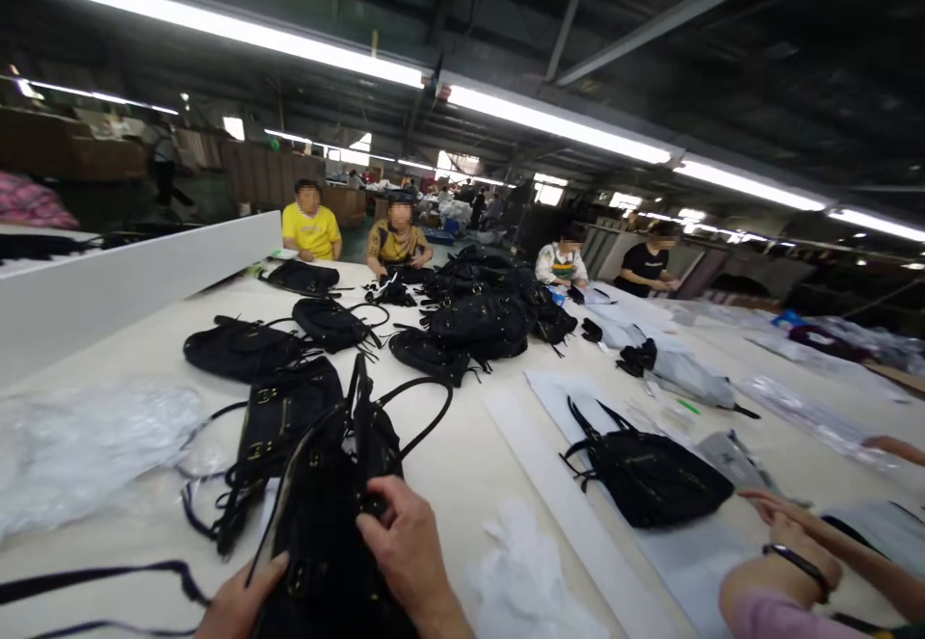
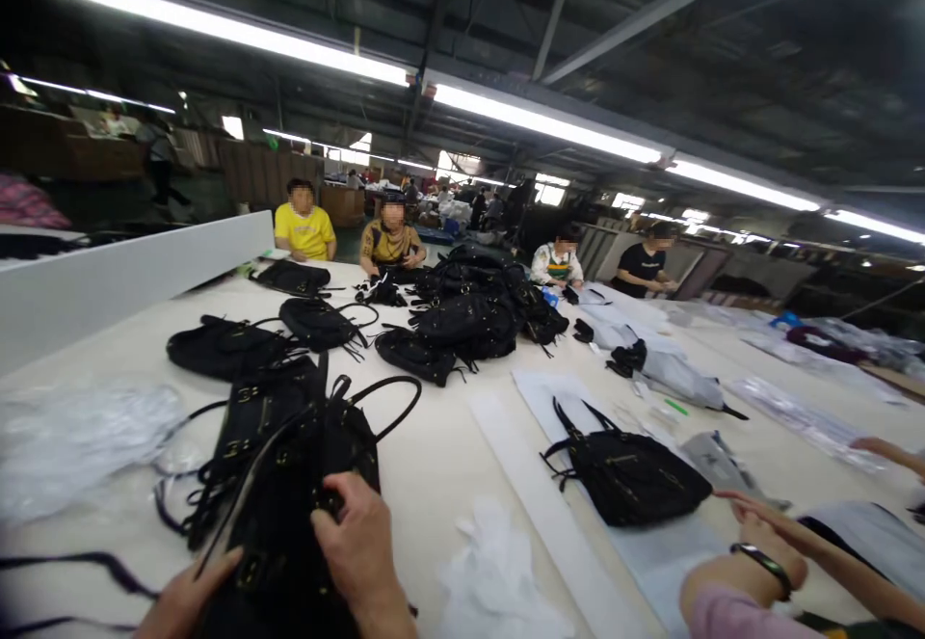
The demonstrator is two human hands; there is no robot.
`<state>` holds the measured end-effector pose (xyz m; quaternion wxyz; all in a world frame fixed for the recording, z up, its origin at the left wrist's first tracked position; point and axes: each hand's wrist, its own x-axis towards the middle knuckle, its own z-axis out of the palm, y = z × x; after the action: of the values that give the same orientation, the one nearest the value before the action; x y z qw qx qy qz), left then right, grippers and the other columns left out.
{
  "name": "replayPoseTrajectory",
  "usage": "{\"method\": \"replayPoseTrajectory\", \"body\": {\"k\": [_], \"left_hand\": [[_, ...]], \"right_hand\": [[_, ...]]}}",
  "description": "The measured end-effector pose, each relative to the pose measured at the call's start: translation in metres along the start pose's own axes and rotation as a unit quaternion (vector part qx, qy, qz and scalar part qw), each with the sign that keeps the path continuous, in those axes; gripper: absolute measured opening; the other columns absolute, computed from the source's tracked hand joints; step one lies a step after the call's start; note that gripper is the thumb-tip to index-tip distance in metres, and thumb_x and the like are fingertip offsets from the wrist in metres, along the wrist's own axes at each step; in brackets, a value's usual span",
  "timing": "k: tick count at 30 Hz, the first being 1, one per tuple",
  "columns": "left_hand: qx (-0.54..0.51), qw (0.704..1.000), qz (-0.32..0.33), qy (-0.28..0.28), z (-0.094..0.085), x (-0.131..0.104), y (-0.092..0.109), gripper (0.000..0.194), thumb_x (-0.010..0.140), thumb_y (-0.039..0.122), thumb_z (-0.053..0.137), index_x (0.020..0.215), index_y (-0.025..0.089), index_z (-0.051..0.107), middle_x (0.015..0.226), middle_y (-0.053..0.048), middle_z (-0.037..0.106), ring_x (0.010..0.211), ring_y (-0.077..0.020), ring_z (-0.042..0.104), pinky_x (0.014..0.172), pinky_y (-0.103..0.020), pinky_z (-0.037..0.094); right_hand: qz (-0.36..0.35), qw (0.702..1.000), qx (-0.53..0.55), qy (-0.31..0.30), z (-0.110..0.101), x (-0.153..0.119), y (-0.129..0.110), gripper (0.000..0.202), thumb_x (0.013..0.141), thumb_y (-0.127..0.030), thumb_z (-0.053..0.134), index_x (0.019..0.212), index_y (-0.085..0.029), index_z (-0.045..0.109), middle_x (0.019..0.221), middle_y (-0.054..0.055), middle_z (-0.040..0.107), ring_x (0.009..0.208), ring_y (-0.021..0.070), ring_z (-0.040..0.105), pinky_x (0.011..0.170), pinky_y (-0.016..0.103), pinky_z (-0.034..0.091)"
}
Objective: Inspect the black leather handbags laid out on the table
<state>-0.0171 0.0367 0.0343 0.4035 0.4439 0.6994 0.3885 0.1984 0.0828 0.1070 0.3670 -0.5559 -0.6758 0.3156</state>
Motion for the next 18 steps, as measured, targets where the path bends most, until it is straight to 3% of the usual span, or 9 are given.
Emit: {"method": "replayPoseTrajectory", "body": {"k": [4, 7, 10, 13, 16, 18], "left_hand": [[-0.053, 0.998, -0.01, -0.04, 0.002, 0.015, -0.018, 0.035, 0.069, 0.047, 0.063, 0.089, 0.02, 0.073, 0.093, -0.005, 0.077, 0.107, -0.0328, 0.065, 0.095, -0.041, 0.053], [-0.131, 0.989, -0.01, -0.071, -0.001, 0.014, -0.035, 0.039, 0.069, 0.052, 0.063, 0.087, 0.018, 0.072, 0.095, -0.008, 0.077, 0.111, -0.0333, 0.063, 0.102, -0.044, 0.047], [-0.186, 0.977, -0.019, -0.1, -0.007, 0.004, -0.046, 0.054, 0.06, 0.059, 0.069, 0.094, 0.017, 0.071, 0.096, -0.009, 0.076, 0.111, -0.0356, 0.062, 0.105, -0.049, 0.043], [-0.186, 0.972, -0.021, -0.14, -0.012, -0.006, -0.043, 0.073, 0.052, 0.064, 0.072, 0.106, 0.016, 0.068, 0.101, -0.01, 0.075, 0.11, -0.0367, 0.062, 0.103, -0.05, 0.043], [-0.108, 0.981, -0.026, -0.158, -0.014, -0.011, -0.027, 0.073, 0.053, 0.062, 0.071, 0.111, 0.017, 0.067, 0.096, -0.009, 0.076, 0.106, -0.0357, 0.063, 0.099, -0.047, 0.047], [-0.026, 0.989, -0.024, -0.141, -0.015, -0.013, -0.013, 0.064, 0.054, 0.056, 0.073, 0.107, 0.019, 0.069, 0.087, -0.007, 0.076, 0.102, -0.0357, 0.065, 0.096, -0.045, 0.05]], "right_hand": [[-0.007, 0.998, -0.011, -0.064, 0.055, -0.041, 0.017, 0.043, 0.064, -0.012, 0.058, 0.102, -0.03, 0.068, 0.09, -0.004, 0.069, 0.066, 0.0114, 0.058, 0.067, 0.022, 0.046], [-0.022, 0.996, 0.005, -0.087, 0.077, -0.057, 0.027, 0.05, 0.059, -0.011, 0.06, 0.105, -0.03, 0.067, 0.096, -0.004, 0.069, 0.064, 0.011, 0.059, 0.067, 0.022, 0.048], [-0.036, 0.994, 0.034, -0.092, 0.086, -0.066, 0.034, 0.056, 0.058, -0.013, 0.061, 0.112, -0.03, 0.064, 0.101, -0.003, 0.069, 0.064, 0.0107, 0.061, 0.072, 0.022, 0.051], [-0.036, 0.994, 0.038, -0.098, 0.087, -0.073, 0.036, 0.054, 0.06, -0.016, 0.061, 0.112, -0.03, 0.063, 0.096, -0.002, 0.069, 0.07, 0.0133, 0.065, 0.077, 0.024, 0.051], [-0.04, 0.99, 0.046, -0.13, 0.082, -0.08, 0.036, 0.052, 0.062, -0.019, 0.06, 0.113, -0.03, 0.063, 0.099, -0.001, 0.069, 0.077, 0.0159, 0.066, 0.079, 0.026, 0.051], [-0.055, 0.985, 0.053, -0.157, 0.078, -0.08, 0.037, 0.048, 0.067, -0.023, 0.058, 0.114, -0.033, 0.063, 0.103, -0.001, 0.07, 0.086, 0.0182, 0.067, 0.081, 0.027, 0.051]]}}
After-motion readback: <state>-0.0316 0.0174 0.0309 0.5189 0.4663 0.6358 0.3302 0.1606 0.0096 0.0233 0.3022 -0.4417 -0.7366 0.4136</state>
